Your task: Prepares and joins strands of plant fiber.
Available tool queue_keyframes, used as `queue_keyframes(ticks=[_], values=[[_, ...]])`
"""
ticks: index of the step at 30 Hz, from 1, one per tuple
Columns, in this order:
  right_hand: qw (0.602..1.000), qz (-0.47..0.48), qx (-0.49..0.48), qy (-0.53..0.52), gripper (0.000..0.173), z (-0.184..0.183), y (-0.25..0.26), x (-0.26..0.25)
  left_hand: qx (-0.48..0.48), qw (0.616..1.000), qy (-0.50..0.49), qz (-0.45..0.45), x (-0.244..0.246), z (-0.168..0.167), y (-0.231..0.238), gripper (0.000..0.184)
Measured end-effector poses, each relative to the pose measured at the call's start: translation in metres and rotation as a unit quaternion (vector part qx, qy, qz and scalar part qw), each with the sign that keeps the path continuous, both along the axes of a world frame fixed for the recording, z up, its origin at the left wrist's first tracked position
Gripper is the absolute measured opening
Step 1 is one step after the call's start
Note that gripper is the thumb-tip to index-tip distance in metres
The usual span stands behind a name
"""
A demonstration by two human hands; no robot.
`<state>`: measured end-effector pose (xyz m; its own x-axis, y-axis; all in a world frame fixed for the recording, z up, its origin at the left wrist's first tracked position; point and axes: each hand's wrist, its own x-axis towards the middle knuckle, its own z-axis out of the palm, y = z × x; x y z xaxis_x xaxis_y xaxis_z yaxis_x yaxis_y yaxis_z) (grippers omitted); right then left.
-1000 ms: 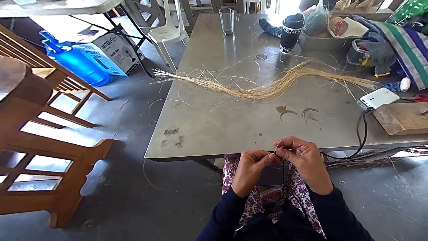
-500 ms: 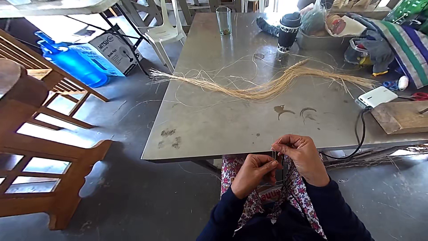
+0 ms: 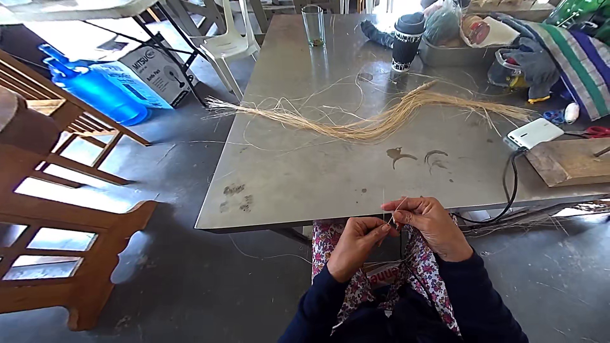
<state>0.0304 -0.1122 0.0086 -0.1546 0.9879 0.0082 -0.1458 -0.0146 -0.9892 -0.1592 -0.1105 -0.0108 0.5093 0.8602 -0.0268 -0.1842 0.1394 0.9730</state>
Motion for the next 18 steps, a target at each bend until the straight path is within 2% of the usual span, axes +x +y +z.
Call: queue_keyframes(ticks=[7, 11, 15, 18], values=[[1.000, 0.003, -0.007, -0.005, 0.012, 0.007, -0.002, -0.004, 0.011, 1.000, -0.010, -0.001, 0.007, -0.002, 0.000, 0.024], [1.000, 0.015, -0.020, 0.006, 0.014, 0.005, 0.001, 0.001, -0.033, 0.998, -0.048, -0.023, 0.007, -0.004, 0.001, 0.026], [1.000, -0.006, -0.025, 0.009, 0.013, 0.004, 0.002, 0.003, -0.112, 0.987, -0.119, 0.002, 0.010, -0.005, 0.000, 0.034], [1.000, -0.013, -0.022, 0.009, 0.014, 0.005, 0.002, 0.003, -0.117, 0.984, -0.134, 0.021, 0.012, -0.006, 0.000, 0.028]])
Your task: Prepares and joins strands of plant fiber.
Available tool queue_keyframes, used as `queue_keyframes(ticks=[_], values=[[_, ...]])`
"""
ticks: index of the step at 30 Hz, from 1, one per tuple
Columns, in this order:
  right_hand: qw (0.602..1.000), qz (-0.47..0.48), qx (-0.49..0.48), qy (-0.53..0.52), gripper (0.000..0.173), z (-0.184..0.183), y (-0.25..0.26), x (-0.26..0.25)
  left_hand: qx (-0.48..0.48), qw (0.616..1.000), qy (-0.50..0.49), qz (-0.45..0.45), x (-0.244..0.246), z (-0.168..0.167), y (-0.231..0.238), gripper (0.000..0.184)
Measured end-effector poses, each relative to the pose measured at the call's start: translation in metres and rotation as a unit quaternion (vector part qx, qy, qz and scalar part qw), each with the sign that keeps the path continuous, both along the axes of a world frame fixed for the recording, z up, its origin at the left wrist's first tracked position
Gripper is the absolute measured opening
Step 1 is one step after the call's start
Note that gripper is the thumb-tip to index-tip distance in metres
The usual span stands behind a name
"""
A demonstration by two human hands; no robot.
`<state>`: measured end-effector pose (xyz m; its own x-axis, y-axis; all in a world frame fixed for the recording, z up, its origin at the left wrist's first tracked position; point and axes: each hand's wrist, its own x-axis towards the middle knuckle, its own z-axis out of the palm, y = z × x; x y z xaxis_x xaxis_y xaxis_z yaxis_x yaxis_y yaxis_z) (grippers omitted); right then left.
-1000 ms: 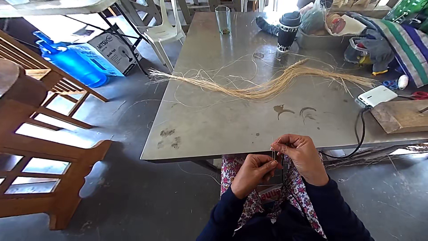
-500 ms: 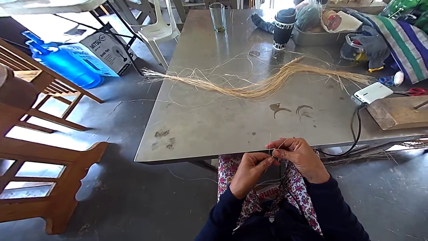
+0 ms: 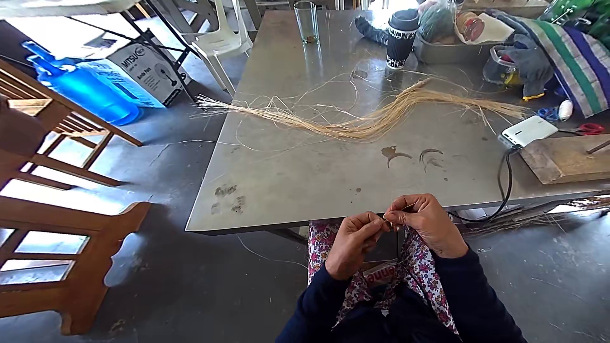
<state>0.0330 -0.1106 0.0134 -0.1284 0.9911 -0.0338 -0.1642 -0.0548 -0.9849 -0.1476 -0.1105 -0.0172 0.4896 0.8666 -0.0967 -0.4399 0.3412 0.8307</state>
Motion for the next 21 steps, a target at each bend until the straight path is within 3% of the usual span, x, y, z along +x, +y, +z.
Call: queue_keyframes(ticks=[8, 12, 17, 21], values=[[0.980, -0.077, 0.040, 0.179, 0.018, -0.020, -0.001, 0.006, 0.050, 0.996, 0.002, 0.080, 0.007, -0.002, -0.002, 0.024], [0.989, -0.061, 0.012, 0.136, 0.016, -0.022, -0.007, 0.003, 0.086, 0.989, 0.025, 0.117, 0.011, -0.003, -0.003, 0.022], [0.993, -0.081, 0.039, 0.070, 0.014, -0.017, -0.011, -0.008, 0.218, 0.952, 0.107, 0.184, 0.019, -0.012, -0.005, 0.016], [0.993, -0.090, 0.059, 0.055, 0.013, -0.018, -0.009, -0.012, 0.246, 0.943, 0.127, 0.187, 0.021, -0.013, -0.006, 0.015]])
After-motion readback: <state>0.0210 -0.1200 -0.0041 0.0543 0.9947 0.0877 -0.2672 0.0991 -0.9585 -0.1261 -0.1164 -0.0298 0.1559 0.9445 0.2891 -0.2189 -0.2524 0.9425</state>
